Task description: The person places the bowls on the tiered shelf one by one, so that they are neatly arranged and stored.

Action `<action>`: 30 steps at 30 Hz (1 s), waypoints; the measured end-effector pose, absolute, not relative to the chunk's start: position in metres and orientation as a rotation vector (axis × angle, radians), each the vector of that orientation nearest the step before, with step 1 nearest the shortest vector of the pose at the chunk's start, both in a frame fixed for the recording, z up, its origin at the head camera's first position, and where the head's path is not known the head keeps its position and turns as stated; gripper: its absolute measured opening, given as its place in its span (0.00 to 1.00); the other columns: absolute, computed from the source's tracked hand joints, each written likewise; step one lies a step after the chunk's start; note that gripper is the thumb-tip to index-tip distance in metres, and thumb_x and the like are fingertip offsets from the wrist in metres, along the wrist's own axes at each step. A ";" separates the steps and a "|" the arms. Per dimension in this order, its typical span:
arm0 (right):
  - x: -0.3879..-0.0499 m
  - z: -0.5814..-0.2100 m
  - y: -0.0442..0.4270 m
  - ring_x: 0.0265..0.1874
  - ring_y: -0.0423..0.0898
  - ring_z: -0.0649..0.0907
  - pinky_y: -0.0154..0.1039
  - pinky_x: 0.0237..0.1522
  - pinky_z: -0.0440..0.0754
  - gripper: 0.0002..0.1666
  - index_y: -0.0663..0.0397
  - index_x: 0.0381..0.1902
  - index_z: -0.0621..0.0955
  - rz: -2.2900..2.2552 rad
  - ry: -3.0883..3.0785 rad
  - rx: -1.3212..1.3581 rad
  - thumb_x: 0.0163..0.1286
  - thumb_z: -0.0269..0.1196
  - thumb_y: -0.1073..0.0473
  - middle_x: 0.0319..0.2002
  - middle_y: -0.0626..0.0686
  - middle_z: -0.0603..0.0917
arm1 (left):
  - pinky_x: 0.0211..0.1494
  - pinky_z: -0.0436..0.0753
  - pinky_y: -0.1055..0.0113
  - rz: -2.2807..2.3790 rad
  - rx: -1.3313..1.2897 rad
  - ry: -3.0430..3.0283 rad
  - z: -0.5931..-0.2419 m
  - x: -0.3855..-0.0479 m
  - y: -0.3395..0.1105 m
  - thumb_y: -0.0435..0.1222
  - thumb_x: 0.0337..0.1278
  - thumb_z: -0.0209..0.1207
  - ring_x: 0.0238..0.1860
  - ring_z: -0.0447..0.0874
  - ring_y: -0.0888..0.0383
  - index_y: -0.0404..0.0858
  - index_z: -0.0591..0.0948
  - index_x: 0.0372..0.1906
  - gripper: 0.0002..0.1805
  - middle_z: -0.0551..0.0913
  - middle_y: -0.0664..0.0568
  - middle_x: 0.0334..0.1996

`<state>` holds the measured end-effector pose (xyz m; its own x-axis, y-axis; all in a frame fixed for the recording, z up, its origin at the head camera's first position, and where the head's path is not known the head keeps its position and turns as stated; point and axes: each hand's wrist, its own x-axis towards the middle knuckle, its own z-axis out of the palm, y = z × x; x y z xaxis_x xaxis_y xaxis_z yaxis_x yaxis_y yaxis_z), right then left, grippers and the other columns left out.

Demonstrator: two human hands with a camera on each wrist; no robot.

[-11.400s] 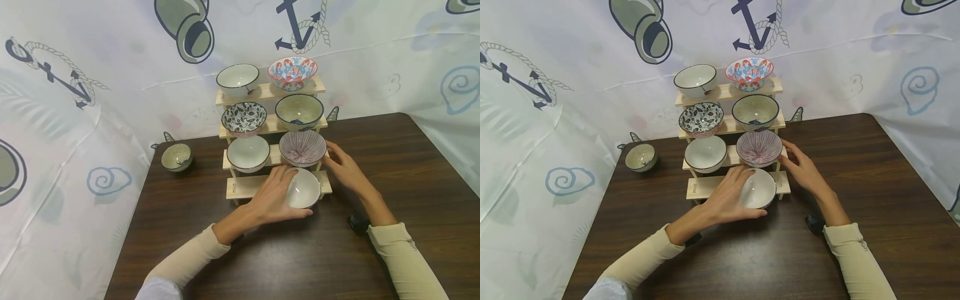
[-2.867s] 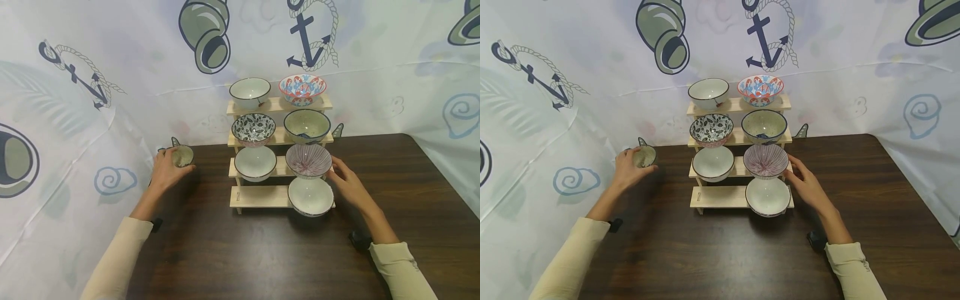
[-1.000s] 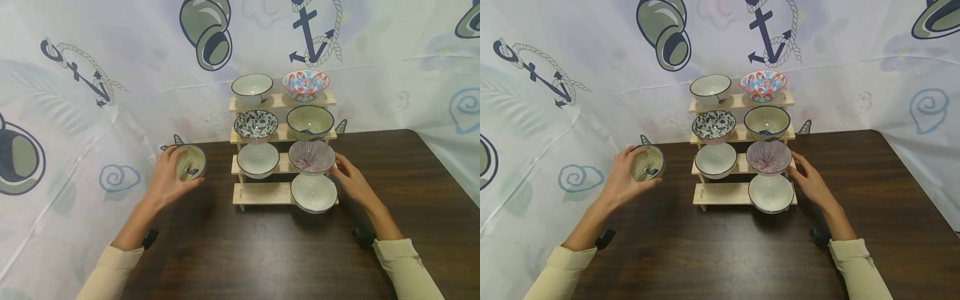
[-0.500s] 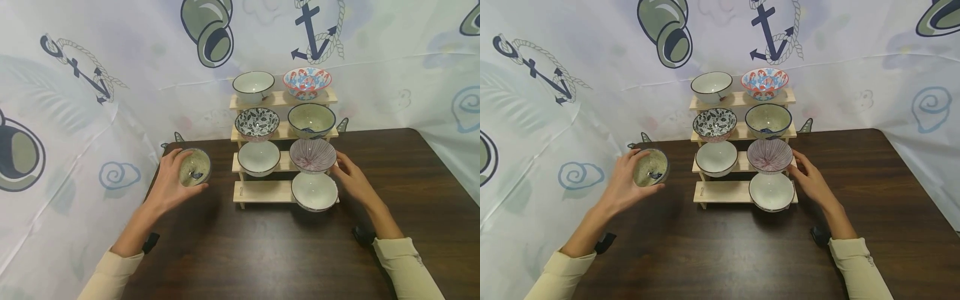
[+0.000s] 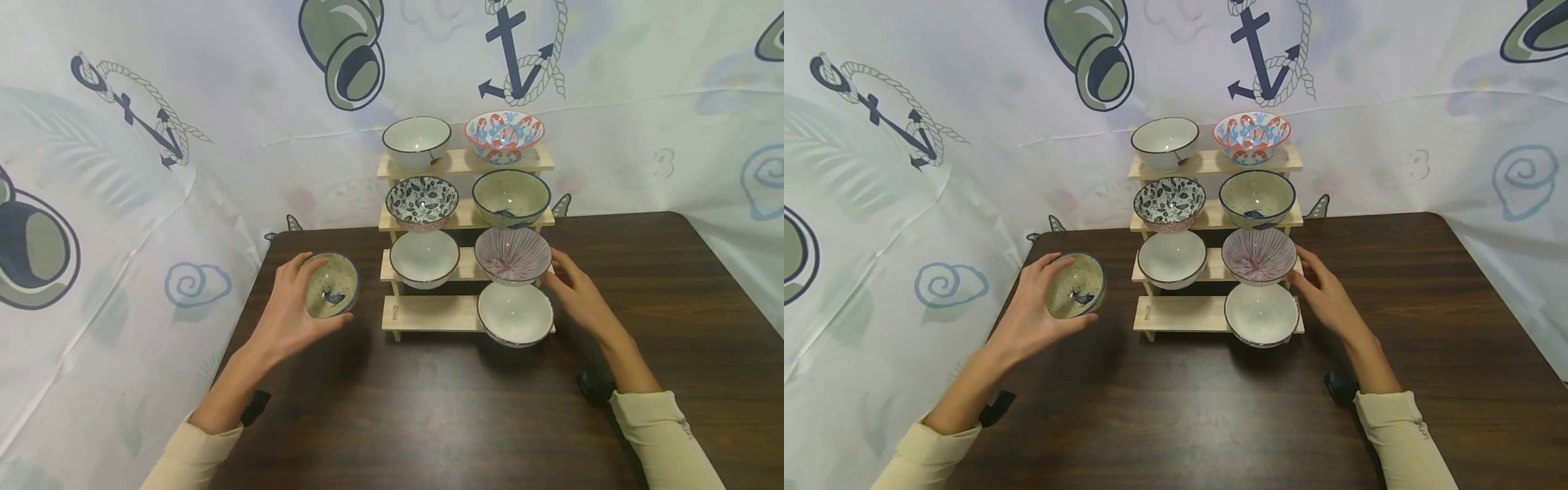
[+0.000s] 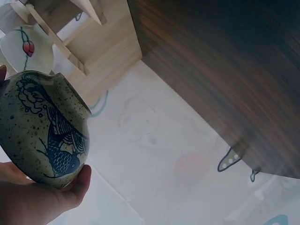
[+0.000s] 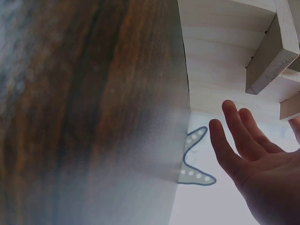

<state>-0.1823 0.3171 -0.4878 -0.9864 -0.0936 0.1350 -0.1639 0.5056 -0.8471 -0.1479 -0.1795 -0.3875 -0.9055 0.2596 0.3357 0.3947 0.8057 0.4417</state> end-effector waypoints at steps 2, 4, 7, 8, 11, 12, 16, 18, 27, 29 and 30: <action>-0.182 -0.487 0.317 0.70 0.72 0.70 0.77 0.66 0.64 0.37 0.41 0.83 0.57 1.516 -2.662 0.230 0.83 0.50 0.41 0.72 0.69 0.70 | 0.63 0.74 0.36 -0.746 -0.523 -2.727 -0.388 -0.146 -0.177 0.53 0.37 0.80 0.74 0.59 0.41 0.47 0.71 0.72 0.52 0.63 0.41 0.76; -0.182 -0.488 0.318 0.70 0.71 0.70 0.77 0.66 0.65 0.37 0.40 0.83 0.57 1.521 -2.658 0.231 0.83 0.50 0.41 0.71 0.69 0.70 | 0.63 0.74 0.35 -0.739 -0.538 -2.722 -0.389 -0.145 -0.175 0.53 0.36 0.81 0.74 0.60 0.41 0.46 0.71 0.71 0.52 0.63 0.41 0.76; -0.182 -0.488 0.318 0.70 0.71 0.70 0.77 0.66 0.65 0.37 0.40 0.83 0.57 1.523 -2.659 0.234 0.83 0.50 0.42 0.71 0.69 0.70 | 0.62 0.74 0.36 -0.734 -0.548 -2.717 -0.390 -0.142 -0.173 0.53 0.34 0.81 0.73 0.60 0.40 0.46 0.71 0.71 0.53 0.63 0.41 0.76; -0.182 -0.488 0.318 0.70 0.71 0.71 0.77 0.66 0.65 0.37 0.40 0.83 0.57 1.521 -2.658 0.234 0.83 0.50 0.42 0.71 0.69 0.70 | 0.62 0.74 0.36 -0.732 -0.548 -2.720 -0.391 -0.141 -0.172 0.54 0.35 0.81 0.74 0.60 0.40 0.46 0.71 0.71 0.52 0.63 0.41 0.76; -0.182 -0.487 0.318 0.70 0.72 0.70 0.77 0.66 0.65 0.37 0.40 0.83 0.57 1.517 -2.661 0.233 0.83 0.50 0.42 0.72 0.69 0.69 | 0.63 0.74 0.35 -0.735 -0.555 -2.727 -0.391 -0.137 -0.169 0.54 0.35 0.81 0.74 0.60 0.40 0.47 0.71 0.71 0.52 0.63 0.42 0.76; -0.182 -0.487 0.318 0.70 0.72 0.70 0.77 0.66 0.65 0.37 0.41 0.83 0.57 1.515 -2.660 0.234 0.83 0.50 0.41 0.73 0.69 0.69 | 0.63 0.74 0.35 -0.735 -0.559 -2.730 -0.392 -0.136 -0.168 0.54 0.35 0.81 0.74 0.60 0.41 0.46 0.71 0.71 0.52 0.63 0.42 0.76; -0.181 -0.487 0.319 0.71 0.73 0.69 0.78 0.66 0.64 0.37 0.42 0.83 0.56 1.516 -2.662 0.236 0.83 0.50 0.41 0.74 0.69 0.67 | 0.64 0.74 0.36 -0.739 -0.567 -2.739 -0.393 -0.132 -0.163 0.55 0.35 0.80 0.75 0.60 0.41 0.47 0.71 0.71 0.53 0.63 0.42 0.76; -0.181 -0.486 0.319 0.71 0.73 0.69 0.77 0.67 0.64 0.37 0.41 0.83 0.56 1.520 -2.662 0.238 0.83 0.50 0.41 0.75 0.68 0.67 | 0.64 0.75 0.37 -0.737 -0.572 -2.741 -0.395 -0.131 -0.161 0.56 0.35 0.80 0.75 0.60 0.42 0.47 0.71 0.71 0.53 0.63 0.43 0.76; -0.182 -0.486 0.319 0.72 0.72 0.68 0.77 0.67 0.64 0.38 0.40 0.83 0.56 1.524 -2.680 0.215 0.82 0.51 0.41 0.75 0.68 0.66 | 0.66 0.75 0.39 -0.745 -0.632 -2.736 -0.402 -0.123 -0.151 0.57 0.35 0.79 0.76 0.60 0.44 0.48 0.71 0.71 0.52 0.64 0.44 0.76; -0.183 -0.486 0.319 0.72 0.72 0.68 0.77 0.67 0.64 0.37 0.41 0.83 0.56 1.535 -2.675 0.220 0.83 0.51 0.42 0.76 0.68 0.66 | 0.66 0.75 0.39 -0.747 -0.646 -2.731 -0.404 -0.122 -0.148 0.58 0.34 0.79 0.76 0.60 0.44 0.48 0.72 0.71 0.53 0.64 0.44 0.76; -0.183 -0.485 0.319 0.72 0.71 0.68 0.76 0.68 0.64 0.37 0.41 0.83 0.57 1.541 -2.674 0.218 0.83 0.51 0.42 0.76 0.67 0.66 | 0.66 0.75 0.39 -0.747 -0.652 -2.729 -0.404 -0.121 -0.147 0.58 0.34 0.79 0.76 0.61 0.44 0.48 0.72 0.71 0.53 0.64 0.45 0.76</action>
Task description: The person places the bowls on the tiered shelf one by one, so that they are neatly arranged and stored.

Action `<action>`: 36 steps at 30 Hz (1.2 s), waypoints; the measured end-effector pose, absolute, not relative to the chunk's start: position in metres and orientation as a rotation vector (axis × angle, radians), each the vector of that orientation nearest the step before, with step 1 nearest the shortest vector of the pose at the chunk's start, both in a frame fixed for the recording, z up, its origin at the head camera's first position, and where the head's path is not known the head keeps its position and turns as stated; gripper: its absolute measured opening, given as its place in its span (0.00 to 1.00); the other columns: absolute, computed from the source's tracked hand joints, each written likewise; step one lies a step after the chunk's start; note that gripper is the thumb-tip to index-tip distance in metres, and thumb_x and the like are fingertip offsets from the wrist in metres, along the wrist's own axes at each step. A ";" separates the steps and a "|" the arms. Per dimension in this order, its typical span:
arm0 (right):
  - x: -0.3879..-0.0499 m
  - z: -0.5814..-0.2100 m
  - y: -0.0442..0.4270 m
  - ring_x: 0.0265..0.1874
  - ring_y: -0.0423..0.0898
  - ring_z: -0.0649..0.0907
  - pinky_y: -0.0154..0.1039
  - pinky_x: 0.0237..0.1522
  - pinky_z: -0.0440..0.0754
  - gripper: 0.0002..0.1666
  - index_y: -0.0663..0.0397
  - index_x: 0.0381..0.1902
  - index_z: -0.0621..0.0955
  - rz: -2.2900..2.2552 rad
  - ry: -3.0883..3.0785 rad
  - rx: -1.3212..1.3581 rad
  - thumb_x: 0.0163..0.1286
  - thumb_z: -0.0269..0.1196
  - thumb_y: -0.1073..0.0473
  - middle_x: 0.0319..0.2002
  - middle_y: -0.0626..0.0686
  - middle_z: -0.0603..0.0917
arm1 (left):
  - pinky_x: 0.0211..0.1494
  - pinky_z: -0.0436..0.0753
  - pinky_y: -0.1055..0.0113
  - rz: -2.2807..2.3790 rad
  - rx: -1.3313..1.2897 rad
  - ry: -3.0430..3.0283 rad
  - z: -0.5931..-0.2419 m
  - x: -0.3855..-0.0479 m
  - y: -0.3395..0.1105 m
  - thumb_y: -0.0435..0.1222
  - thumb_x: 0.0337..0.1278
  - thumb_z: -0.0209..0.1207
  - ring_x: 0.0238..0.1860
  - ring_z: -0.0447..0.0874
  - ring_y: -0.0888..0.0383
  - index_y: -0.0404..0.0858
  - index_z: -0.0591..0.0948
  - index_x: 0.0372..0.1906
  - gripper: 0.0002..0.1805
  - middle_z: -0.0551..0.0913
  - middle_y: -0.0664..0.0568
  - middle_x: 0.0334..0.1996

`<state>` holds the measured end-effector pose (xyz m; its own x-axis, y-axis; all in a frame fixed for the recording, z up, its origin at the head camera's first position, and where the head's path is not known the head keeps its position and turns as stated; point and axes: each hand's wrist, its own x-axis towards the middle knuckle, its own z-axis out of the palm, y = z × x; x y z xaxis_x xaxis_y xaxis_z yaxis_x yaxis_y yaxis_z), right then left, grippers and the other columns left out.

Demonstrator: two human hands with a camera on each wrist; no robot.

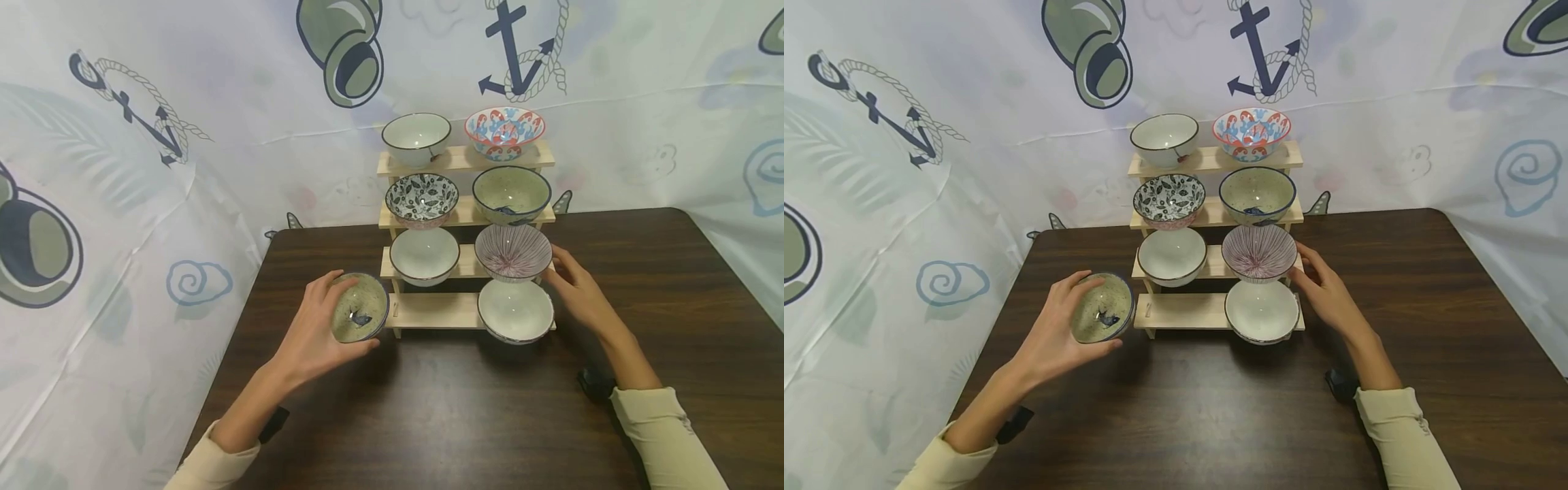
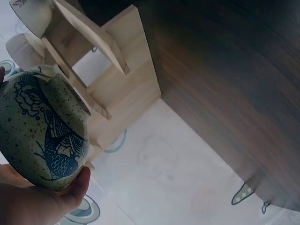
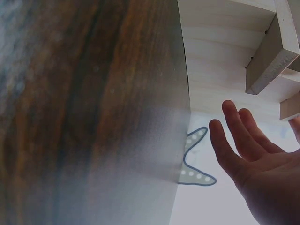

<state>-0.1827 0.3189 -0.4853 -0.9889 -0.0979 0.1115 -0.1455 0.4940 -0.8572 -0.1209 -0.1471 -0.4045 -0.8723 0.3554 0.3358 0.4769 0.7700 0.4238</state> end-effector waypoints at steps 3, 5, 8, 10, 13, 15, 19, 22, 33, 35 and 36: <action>-0.183 -0.485 0.319 0.73 0.71 0.68 0.76 0.68 0.64 0.37 0.41 0.83 0.56 1.541 -2.674 0.218 0.83 0.51 0.42 0.76 0.67 0.66 | 0.67 0.75 0.39 -0.751 -0.671 -2.720 -0.408 -0.119 -0.143 0.58 0.34 0.80 0.75 0.61 0.44 0.48 0.72 0.71 0.53 0.65 0.44 0.75; -0.183 -0.486 0.319 0.73 0.71 0.67 0.77 0.68 0.63 0.37 0.41 0.83 0.56 1.536 -2.675 0.217 0.82 0.51 0.42 0.76 0.67 0.66 | 0.67 0.75 0.40 -0.754 -0.683 -2.719 -0.410 -0.118 -0.140 0.58 0.34 0.79 0.75 0.62 0.44 0.48 0.72 0.71 0.53 0.65 0.44 0.75; -0.183 -0.487 0.319 0.73 0.72 0.67 0.78 0.67 0.63 0.38 0.41 0.83 0.56 1.527 -2.677 0.218 0.82 0.51 0.41 0.76 0.67 0.65 | 0.67 0.76 0.40 -0.753 -0.707 -2.723 -0.414 -0.116 -0.136 0.58 0.34 0.79 0.75 0.62 0.44 0.49 0.71 0.71 0.53 0.65 0.44 0.75; -0.183 -0.487 0.319 0.73 0.72 0.66 0.78 0.67 0.63 0.38 0.41 0.83 0.56 1.523 -2.674 0.218 0.82 0.51 0.41 0.76 0.67 0.65 | 0.67 0.76 0.40 -0.749 -0.729 -2.727 -0.416 -0.115 -0.132 0.59 0.34 0.79 0.75 0.62 0.44 0.49 0.71 0.71 0.53 0.64 0.44 0.75; -0.183 -0.487 0.319 0.73 0.72 0.67 0.78 0.67 0.63 0.38 0.42 0.83 0.56 1.516 -2.671 0.219 0.82 0.50 0.41 0.75 0.68 0.66 | 0.67 0.76 0.40 -0.747 -0.769 -2.725 -0.418 -0.115 -0.127 0.59 0.34 0.79 0.76 0.62 0.44 0.50 0.71 0.72 0.53 0.64 0.45 0.75; -0.183 -0.487 0.319 0.73 0.72 0.67 0.78 0.67 0.63 0.38 0.41 0.83 0.57 1.524 -2.666 0.215 0.82 0.51 0.41 0.75 0.68 0.66 | 0.68 0.76 0.40 -0.748 -0.795 -2.725 -0.420 -0.116 -0.123 0.59 0.35 0.79 0.76 0.61 0.45 0.50 0.70 0.72 0.53 0.64 0.44 0.76; -0.183 -0.486 0.318 0.73 0.70 0.68 0.76 0.68 0.63 0.37 0.39 0.83 0.58 1.541 -2.665 0.211 0.82 0.51 0.41 0.75 0.67 0.67 | 0.68 0.76 0.41 -0.760 -0.838 -2.736 -0.424 -0.116 -0.116 0.60 0.35 0.79 0.76 0.61 0.46 0.50 0.70 0.72 0.54 0.64 0.43 0.75; -0.183 -0.486 0.318 0.73 0.71 0.68 0.77 0.68 0.63 0.37 0.40 0.83 0.57 1.536 -2.667 0.222 0.82 0.50 0.41 0.75 0.68 0.67 | 0.68 0.76 0.41 -0.791 -0.856 -2.745 -0.427 -0.116 -0.112 0.59 0.36 0.79 0.76 0.60 0.47 0.51 0.70 0.72 0.53 0.64 0.42 0.75; -0.183 -0.486 0.318 0.72 0.73 0.67 0.78 0.66 0.62 0.38 0.42 0.83 0.56 1.516 -2.682 0.209 0.82 0.50 0.39 0.74 0.69 0.67 | 0.70 0.74 0.42 -0.829 -0.902 -2.733 -0.433 -0.117 -0.103 0.58 0.36 0.79 0.77 0.60 0.48 0.49 0.70 0.72 0.53 0.64 0.42 0.75; -0.183 -0.486 0.318 0.73 0.73 0.67 0.79 0.66 0.62 0.38 0.42 0.83 0.56 1.514 -2.684 0.210 0.82 0.50 0.40 0.74 0.69 0.67 | 0.71 0.74 0.42 -0.829 -0.914 -2.730 -0.435 -0.118 -0.101 0.58 0.36 0.79 0.77 0.60 0.47 0.49 0.70 0.72 0.53 0.64 0.41 0.75; -0.183 -0.486 0.318 0.73 0.72 0.66 0.79 0.66 0.62 0.38 0.41 0.83 0.57 1.518 -2.685 0.209 0.82 0.50 0.40 0.75 0.68 0.66 | 0.70 0.74 0.42 -0.827 -0.919 -2.732 -0.436 -0.118 -0.100 0.58 0.36 0.79 0.77 0.60 0.47 0.49 0.70 0.72 0.53 0.64 0.41 0.76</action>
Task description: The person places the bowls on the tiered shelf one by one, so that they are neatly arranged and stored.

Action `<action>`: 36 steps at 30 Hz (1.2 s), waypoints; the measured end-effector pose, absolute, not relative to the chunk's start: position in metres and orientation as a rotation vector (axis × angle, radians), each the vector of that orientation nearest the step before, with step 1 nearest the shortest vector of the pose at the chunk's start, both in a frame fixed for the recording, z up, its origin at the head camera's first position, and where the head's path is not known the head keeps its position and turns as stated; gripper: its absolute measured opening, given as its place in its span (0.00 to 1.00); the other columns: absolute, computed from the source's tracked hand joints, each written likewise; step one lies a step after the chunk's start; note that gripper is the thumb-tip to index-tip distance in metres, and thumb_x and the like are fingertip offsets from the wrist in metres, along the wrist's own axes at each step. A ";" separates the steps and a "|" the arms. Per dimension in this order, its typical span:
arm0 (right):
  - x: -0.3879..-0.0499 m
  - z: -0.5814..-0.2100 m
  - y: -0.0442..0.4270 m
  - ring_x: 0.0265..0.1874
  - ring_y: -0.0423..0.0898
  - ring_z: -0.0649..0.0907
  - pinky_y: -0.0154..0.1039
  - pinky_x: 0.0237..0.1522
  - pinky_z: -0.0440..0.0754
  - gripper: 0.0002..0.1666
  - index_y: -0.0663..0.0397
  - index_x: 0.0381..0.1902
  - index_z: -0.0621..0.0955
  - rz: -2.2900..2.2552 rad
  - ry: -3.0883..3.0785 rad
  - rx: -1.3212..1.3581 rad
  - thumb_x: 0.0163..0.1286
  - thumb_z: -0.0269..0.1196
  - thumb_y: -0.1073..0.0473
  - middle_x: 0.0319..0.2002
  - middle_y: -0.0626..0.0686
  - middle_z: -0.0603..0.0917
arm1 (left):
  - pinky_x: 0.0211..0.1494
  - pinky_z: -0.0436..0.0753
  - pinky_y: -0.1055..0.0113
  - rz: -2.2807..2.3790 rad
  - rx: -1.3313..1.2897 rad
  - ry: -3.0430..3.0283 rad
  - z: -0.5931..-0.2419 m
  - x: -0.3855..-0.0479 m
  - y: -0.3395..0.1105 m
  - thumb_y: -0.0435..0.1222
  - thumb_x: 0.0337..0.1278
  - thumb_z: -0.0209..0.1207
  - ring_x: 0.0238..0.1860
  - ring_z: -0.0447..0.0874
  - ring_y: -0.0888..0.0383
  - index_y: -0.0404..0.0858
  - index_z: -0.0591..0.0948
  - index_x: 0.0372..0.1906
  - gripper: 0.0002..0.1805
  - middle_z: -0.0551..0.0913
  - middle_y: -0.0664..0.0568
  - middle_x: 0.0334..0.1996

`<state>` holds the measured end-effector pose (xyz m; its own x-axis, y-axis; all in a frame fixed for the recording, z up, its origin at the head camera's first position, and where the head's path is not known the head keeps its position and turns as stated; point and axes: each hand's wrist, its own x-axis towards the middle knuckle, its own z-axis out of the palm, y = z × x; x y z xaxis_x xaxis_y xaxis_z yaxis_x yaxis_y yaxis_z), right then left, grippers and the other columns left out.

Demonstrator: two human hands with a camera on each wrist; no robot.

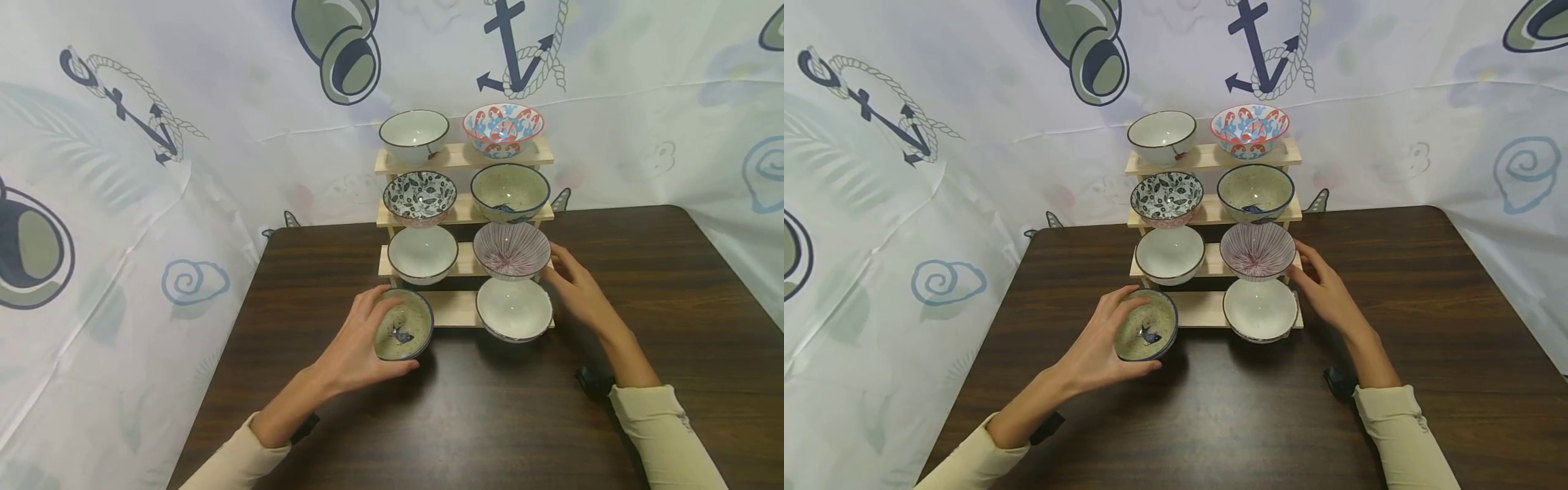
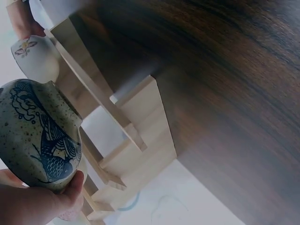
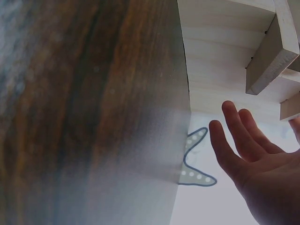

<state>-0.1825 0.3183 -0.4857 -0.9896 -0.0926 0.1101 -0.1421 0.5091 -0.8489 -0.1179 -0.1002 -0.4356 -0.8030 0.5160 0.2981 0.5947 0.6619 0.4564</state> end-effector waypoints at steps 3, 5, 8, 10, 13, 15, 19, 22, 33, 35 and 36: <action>-0.182 -0.485 0.318 0.74 0.71 0.65 0.78 0.67 0.62 0.38 0.40 0.83 0.56 1.525 -2.685 0.211 0.82 0.50 0.41 0.75 0.67 0.66 | 0.71 0.74 0.42 -0.823 -0.933 -2.740 -0.437 -0.119 -0.097 0.58 0.37 0.79 0.78 0.59 0.47 0.49 0.69 0.73 0.53 0.63 0.41 0.76; -0.182 -0.485 0.318 0.74 0.71 0.66 0.78 0.67 0.63 0.37 0.40 0.83 0.57 1.535 -2.684 0.207 0.82 0.50 0.41 0.76 0.67 0.65 | 0.71 0.74 0.41 -0.824 -0.940 -2.743 -0.438 -0.119 -0.095 0.59 0.38 0.79 0.78 0.58 0.46 0.49 0.69 0.73 0.54 0.63 0.41 0.76; -0.183 -0.486 0.318 0.73 0.72 0.67 0.78 0.66 0.64 0.37 0.40 0.83 0.56 1.547 -2.678 0.207 0.83 0.50 0.42 0.75 0.68 0.66 | 0.71 0.74 0.41 -0.835 -0.947 -2.745 -0.440 -0.121 -0.091 0.59 0.38 0.79 0.78 0.59 0.45 0.49 0.69 0.73 0.53 0.62 0.41 0.77; -0.183 -0.487 0.317 0.72 0.72 0.68 0.78 0.66 0.64 0.37 0.40 0.83 0.56 1.549 -2.674 0.206 0.83 0.51 0.42 0.75 0.68 0.66 | 0.71 0.73 0.41 -0.848 -0.947 -2.744 -0.441 -0.121 -0.089 0.59 0.37 0.79 0.78 0.59 0.45 0.48 0.69 0.73 0.54 0.62 0.41 0.77; -0.183 -0.487 0.317 0.71 0.72 0.69 0.78 0.66 0.63 0.38 0.40 0.83 0.56 1.540 -2.672 0.213 0.82 0.50 0.41 0.74 0.68 0.67 | 0.72 0.73 0.41 -0.854 -0.944 -2.747 -0.443 -0.123 -0.086 0.59 0.37 0.79 0.78 0.58 0.46 0.49 0.69 0.73 0.54 0.62 0.42 0.77; -0.183 -0.488 0.317 0.72 0.72 0.68 0.79 0.66 0.63 0.38 0.39 0.83 0.56 1.537 -2.673 0.213 0.82 0.50 0.40 0.75 0.67 0.67 | 0.72 0.73 0.41 -0.852 -0.947 -2.741 -0.444 -0.124 -0.084 0.59 0.36 0.79 0.78 0.59 0.46 0.50 0.69 0.73 0.54 0.62 0.41 0.77; -0.183 -0.488 0.317 0.72 0.72 0.68 0.78 0.67 0.63 0.38 0.38 0.83 0.57 1.552 -2.665 0.221 0.82 0.51 0.40 0.74 0.67 0.67 | 0.72 0.74 0.43 -0.858 -0.957 -2.732 -0.446 -0.127 -0.080 0.58 0.37 0.79 0.78 0.59 0.47 0.50 0.69 0.73 0.54 0.63 0.42 0.76; -0.183 -0.489 0.316 0.71 0.71 0.69 0.78 0.67 0.63 0.37 0.39 0.83 0.57 1.557 -2.654 0.233 0.82 0.51 0.41 0.74 0.67 0.68 | 0.72 0.74 0.43 -0.870 -0.957 -2.733 -0.448 -0.129 -0.077 0.58 0.37 0.80 0.78 0.59 0.47 0.50 0.69 0.73 0.54 0.63 0.42 0.76; -0.184 -0.489 0.317 0.72 0.72 0.68 0.78 0.68 0.63 0.37 0.41 0.83 0.57 1.534 -2.664 0.221 0.82 0.50 0.40 0.75 0.67 0.67 | 0.72 0.74 0.43 -0.891 -0.896 -2.752 -0.450 -0.135 -0.066 0.59 0.38 0.79 0.75 0.61 0.46 0.48 0.71 0.71 0.52 0.63 0.43 0.75; -0.184 -0.489 0.318 0.72 0.72 0.68 0.78 0.68 0.63 0.38 0.40 0.83 0.57 1.536 -2.666 0.219 0.82 0.50 0.40 0.75 0.67 0.67 | 0.72 0.74 0.44 -0.895 -0.872 -2.759 -0.451 -0.136 -0.064 0.59 0.38 0.78 0.75 0.61 0.47 0.47 0.71 0.71 0.52 0.63 0.43 0.76; -0.184 -0.489 0.318 0.72 0.72 0.68 0.78 0.67 0.63 0.38 0.40 0.83 0.57 1.536 -2.668 0.217 0.82 0.50 0.40 0.75 0.67 0.67 | 0.72 0.74 0.44 -0.899 -0.862 -2.763 -0.451 -0.137 -0.063 0.60 0.37 0.78 0.75 0.61 0.47 0.47 0.71 0.71 0.52 0.63 0.43 0.76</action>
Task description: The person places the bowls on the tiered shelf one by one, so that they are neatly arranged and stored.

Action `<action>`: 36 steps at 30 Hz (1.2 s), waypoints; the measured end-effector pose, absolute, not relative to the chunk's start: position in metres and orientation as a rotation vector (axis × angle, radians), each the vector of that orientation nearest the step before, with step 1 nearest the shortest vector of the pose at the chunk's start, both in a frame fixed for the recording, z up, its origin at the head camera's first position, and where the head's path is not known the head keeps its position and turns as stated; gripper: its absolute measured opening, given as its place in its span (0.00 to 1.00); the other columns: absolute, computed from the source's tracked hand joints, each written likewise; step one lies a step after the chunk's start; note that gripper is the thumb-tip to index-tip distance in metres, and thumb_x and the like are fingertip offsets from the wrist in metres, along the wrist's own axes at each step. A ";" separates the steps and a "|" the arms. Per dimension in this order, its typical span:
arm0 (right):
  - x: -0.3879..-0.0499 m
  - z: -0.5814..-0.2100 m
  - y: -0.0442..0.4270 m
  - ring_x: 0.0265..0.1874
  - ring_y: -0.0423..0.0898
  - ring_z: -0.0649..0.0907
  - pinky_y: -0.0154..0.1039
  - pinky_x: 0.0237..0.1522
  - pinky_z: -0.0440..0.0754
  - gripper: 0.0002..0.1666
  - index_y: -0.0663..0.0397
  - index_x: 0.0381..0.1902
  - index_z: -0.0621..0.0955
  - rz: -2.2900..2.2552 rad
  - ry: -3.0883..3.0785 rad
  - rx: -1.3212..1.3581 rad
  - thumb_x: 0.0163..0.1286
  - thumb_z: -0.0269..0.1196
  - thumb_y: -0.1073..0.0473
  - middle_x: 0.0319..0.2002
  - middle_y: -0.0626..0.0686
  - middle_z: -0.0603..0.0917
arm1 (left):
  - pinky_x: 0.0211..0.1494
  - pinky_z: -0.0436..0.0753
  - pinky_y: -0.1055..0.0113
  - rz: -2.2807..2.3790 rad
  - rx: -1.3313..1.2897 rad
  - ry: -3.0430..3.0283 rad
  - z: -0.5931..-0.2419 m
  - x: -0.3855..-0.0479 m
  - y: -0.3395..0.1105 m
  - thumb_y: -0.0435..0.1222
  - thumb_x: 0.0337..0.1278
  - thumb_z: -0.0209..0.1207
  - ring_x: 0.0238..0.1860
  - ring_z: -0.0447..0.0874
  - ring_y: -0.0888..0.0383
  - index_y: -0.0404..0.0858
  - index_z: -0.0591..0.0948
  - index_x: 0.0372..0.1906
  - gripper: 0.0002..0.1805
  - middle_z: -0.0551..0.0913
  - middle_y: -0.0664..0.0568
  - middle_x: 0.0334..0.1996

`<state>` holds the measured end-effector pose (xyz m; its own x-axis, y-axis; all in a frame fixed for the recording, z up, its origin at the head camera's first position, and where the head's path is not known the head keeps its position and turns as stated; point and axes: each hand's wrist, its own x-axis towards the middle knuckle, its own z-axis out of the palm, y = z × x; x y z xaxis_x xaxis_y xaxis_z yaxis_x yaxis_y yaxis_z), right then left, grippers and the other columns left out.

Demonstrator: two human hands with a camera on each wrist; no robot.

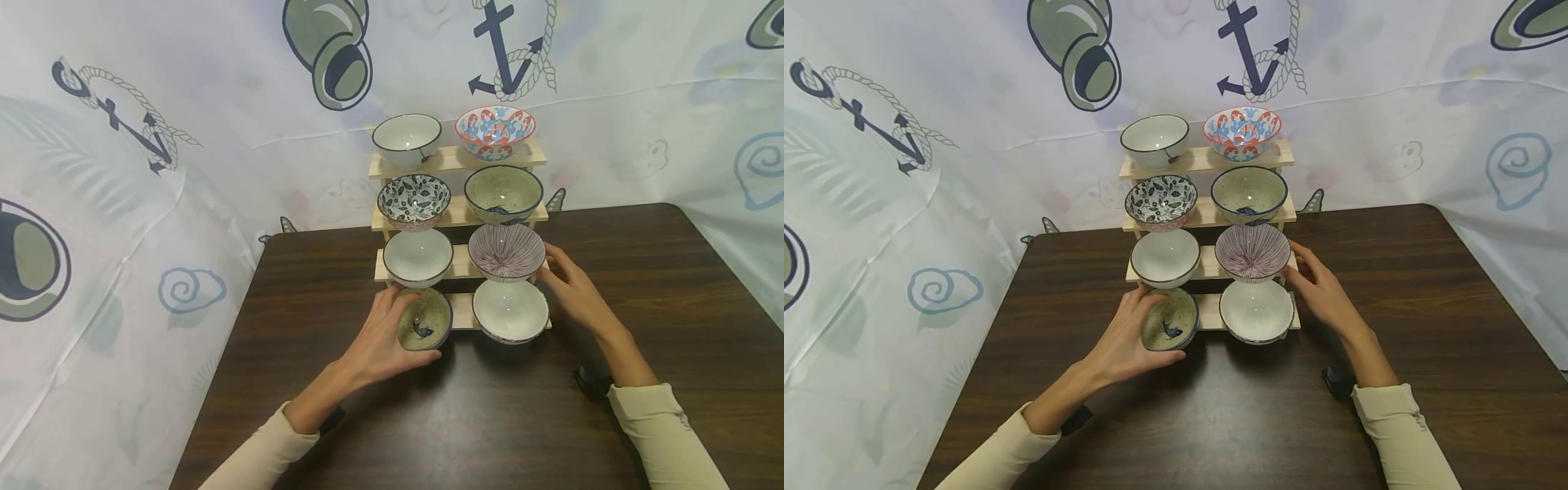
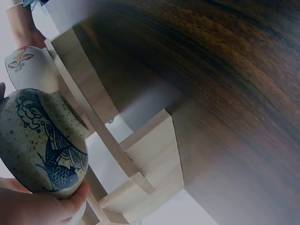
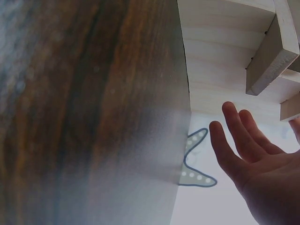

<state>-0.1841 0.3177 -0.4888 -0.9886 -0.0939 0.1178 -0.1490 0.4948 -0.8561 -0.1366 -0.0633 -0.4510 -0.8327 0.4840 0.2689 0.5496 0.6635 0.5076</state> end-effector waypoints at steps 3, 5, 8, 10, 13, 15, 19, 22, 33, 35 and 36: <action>-0.185 -0.488 0.317 0.72 0.72 0.68 0.78 0.67 0.63 0.38 0.39 0.83 0.57 1.538 -2.668 0.216 0.82 0.50 0.40 0.74 0.67 0.67 | 0.71 0.75 0.45 -0.903 -0.841 -2.759 -0.453 -0.139 -0.061 0.60 0.37 0.78 0.73 0.63 0.47 0.46 0.72 0.69 0.51 0.64 0.45 0.75; -0.185 -0.488 0.316 0.72 0.72 0.69 0.78 0.67 0.63 0.37 0.39 0.83 0.57 1.539 -2.667 0.217 0.82 0.50 0.40 0.74 0.67 0.68 | 0.70 0.75 0.46 -0.900 -0.836 -2.747 -0.453 -0.140 -0.060 0.59 0.37 0.79 0.72 0.64 0.47 0.45 0.72 0.68 0.50 0.65 0.46 0.74; -0.184 -0.489 0.315 0.71 0.72 0.70 0.78 0.67 0.64 0.37 0.39 0.83 0.57 1.543 -2.665 0.222 0.82 0.50 0.40 0.73 0.67 0.69 | 0.68 0.76 0.47 -0.889 -0.823 -2.725 -0.455 -0.141 -0.058 0.59 0.36 0.79 0.69 0.66 0.47 0.45 0.72 0.66 0.49 0.68 0.48 0.69; -0.184 -0.489 0.314 0.70 0.71 0.71 0.77 0.67 0.64 0.37 0.40 0.83 0.57 1.545 -2.662 0.228 0.82 0.50 0.41 0.73 0.67 0.70 | 0.67 0.77 0.47 -0.884 -0.809 -2.715 -0.455 -0.141 -0.057 0.59 0.36 0.79 0.68 0.66 0.47 0.45 0.72 0.65 0.49 0.68 0.49 0.67; -0.185 -0.488 0.313 0.70 0.71 0.71 0.77 0.67 0.64 0.37 0.40 0.83 0.58 1.551 -2.655 0.239 0.82 0.51 0.41 0.72 0.68 0.71 | 0.67 0.77 0.46 -0.880 -0.776 -2.707 -0.457 -0.141 -0.056 0.59 0.36 0.79 0.67 0.67 0.47 0.44 0.72 0.65 0.49 0.67 0.47 0.67; -0.185 -0.487 0.313 0.70 0.71 0.71 0.77 0.67 0.65 0.37 0.40 0.83 0.57 1.557 -2.652 0.244 0.82 0.51 0.41 0.72 0.68 0.70 | 0.67 0.77 0.45 -0.879 -0.752 -2.701 -0.459 -0.141 -0.055 0.59 0.36 0.79 0.67 0.67 0.47 0.43 0.71 0.64 0.49 0.66 0.46 0.68; -0.185 -0.486 0.312 0.70 0.72 0.71 0.77 0.66 0.65 0.38 0.39 0.83 0.57 1.567 -2.654 0.243 0.82 0.51 0.40 0.72 0.68 0.69 | 0.68 0.76 0.44 -0.889 -0.715 -2.682 -0.462 -0.141 -0.053 0.60 0.34 0.80 0.69 0.66 0.46 0.42 0.71 0.61 0.49 0.64 0.43 0.71; -0.185 -0.485 0.313 0.70 0.72 0.71 0.77 0.67 0.64 0.37 0.40 0.83 0.57 1.560 -2.655 0.238 0.82 0.50 0.40 0.72 0.68 0.69 | 0.72 0.74 0.43 -0.904 -0.699 -2.666 -0.466 -0.143 -0.051 0.62 0.32 0.81 0.71 0.64 0.45 0.41 0.71 0.59 0.50 0.62 0.42 0.74; -0.179 -0.498 0.322 0.74 0.73 0.65 0.77 0.68 0.63 0.39 0.41 0.84 0.54 1.551 -2.680 0.220 0.83 0.50 0.41 0.77 0.67 0.63 | 0.77 0.65 0.42 -0.829 -0.700 -2.618 -0.475 -0.138 -0.051 0.69 0.26 0.78 0.77 0.62 0.44 0.41 0.71 0.59 0.56 0.64 0.39 0.74; -0.176 -0.500 0.324 0.74 0.73 0.66 0.78 0.67 0.63 0.39 0.39 0.84 0.52 1.543 -2.677 0.215 0.83 0.50 0.41 0.77 0.67 0.64 | 0.77 0.65 0.42 -0.830 -0.696 -2.596 -0.472 -0.136 -0.057 0.72 0.29 0.75 0.76 0.63 0.46 0.40 0.71 0.59 0.55 0.66 0.41 0.73; -0.175 -0.500 0.326 0.73 0.73 0.66 0.78 0.67 0.64 0.39 0.37 0.85 0.52 1.536 -2.675 0.219 0.83 0.51 0.42 0.77 0.68 0.64 | 0.77 0.65 0.42 -0.839 -0.687 -2.591 -0.468 -0.136 -0.061 0.72 0.31 0.74 0.76 0.63 0.46 0.39 0.72 0.59 0.55 0.66 0.41 0.73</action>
